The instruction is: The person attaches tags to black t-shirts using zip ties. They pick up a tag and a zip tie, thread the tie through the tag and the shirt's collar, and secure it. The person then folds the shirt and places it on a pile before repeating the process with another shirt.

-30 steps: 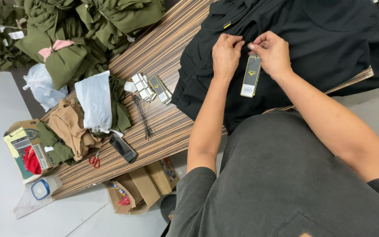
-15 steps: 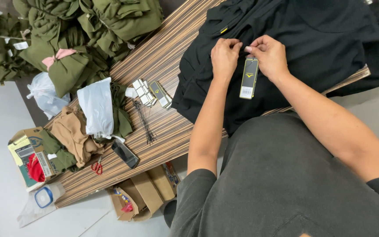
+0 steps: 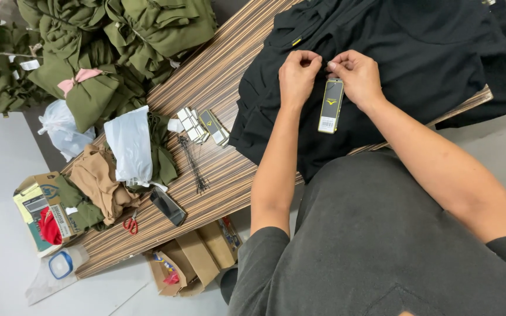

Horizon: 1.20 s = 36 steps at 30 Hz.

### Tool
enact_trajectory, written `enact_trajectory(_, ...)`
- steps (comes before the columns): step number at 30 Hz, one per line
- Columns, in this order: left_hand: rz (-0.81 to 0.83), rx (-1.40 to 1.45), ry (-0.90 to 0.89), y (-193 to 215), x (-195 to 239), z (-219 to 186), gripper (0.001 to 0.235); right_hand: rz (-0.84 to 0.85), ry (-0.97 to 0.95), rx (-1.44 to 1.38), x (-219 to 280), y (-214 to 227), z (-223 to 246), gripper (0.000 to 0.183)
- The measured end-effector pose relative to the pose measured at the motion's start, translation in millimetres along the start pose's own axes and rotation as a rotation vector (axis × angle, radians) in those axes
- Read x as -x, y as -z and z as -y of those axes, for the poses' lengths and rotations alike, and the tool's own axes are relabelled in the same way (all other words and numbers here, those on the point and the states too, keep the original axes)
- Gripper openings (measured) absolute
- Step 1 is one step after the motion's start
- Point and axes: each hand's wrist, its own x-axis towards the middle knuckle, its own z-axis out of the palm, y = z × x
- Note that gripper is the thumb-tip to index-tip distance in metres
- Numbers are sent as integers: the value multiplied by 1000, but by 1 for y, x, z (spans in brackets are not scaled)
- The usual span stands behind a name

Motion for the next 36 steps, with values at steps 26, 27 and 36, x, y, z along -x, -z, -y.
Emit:
enact_trajectory(26, 165, 469, 113, 9, -2, 1, 28, 22, 54, 102, -2, -1, -12, 6)
enact_trajectory(27, 158, 469, 109, 8, -3, 5, 28, 26, 61, 101, -4, -1, -18, 6)
enact_trajectory(36, 199, 318, 69, 11, -2, 9, 33, 26, 173, 216, -6, 0, -26, 4)
